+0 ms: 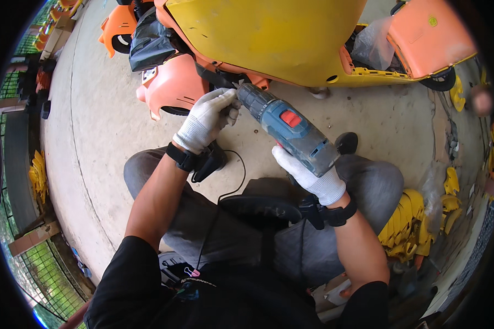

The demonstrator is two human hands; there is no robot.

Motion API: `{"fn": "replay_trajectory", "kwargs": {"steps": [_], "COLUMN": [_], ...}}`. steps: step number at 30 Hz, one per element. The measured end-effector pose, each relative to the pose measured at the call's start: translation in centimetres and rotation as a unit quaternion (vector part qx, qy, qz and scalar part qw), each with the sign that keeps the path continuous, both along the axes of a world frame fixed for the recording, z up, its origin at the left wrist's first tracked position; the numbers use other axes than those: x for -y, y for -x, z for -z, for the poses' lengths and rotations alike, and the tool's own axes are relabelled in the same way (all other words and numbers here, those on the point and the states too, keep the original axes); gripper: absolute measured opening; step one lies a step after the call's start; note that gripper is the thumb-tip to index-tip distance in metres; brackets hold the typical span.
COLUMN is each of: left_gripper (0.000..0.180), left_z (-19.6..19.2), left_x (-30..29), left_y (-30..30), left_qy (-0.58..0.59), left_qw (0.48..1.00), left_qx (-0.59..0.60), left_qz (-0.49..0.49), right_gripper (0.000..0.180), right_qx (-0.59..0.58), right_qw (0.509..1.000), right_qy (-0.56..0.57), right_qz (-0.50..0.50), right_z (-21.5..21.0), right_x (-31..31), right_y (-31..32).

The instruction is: The person uses a corded power drill to fasten screws into the yellow and orange plastic body panels of a small vehicle. They repeatedly position the panels, align screw holes, and drive screws to secure the components together.

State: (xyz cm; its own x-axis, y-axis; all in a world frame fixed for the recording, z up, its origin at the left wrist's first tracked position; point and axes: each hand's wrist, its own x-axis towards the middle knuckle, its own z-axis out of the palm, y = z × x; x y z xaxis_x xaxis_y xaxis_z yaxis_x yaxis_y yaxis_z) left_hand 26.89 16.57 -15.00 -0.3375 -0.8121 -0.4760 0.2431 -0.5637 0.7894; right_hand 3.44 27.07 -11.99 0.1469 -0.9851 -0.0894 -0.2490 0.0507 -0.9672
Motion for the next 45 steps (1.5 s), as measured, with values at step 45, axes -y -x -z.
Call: {"fn": "replay_trajectory", "kwargs": {"steps": [45], "left_gripper": [0.028], "left_z": [-1.4], "left_x": [2.9], "left_y": [-1.0], "left_qy": [0.065], "left_qw": [0.997], "left_qx": [-0.029], "left_qz": [-0.018], "right_gripper": [0.016], "right_qx": [-0.085], "right_qw": [0.995], "right_qy": [0.031], "right_qz": [0.029], "right_z": [-1.2], "right_x": [-0.2], "right_y": [-2.4]}}
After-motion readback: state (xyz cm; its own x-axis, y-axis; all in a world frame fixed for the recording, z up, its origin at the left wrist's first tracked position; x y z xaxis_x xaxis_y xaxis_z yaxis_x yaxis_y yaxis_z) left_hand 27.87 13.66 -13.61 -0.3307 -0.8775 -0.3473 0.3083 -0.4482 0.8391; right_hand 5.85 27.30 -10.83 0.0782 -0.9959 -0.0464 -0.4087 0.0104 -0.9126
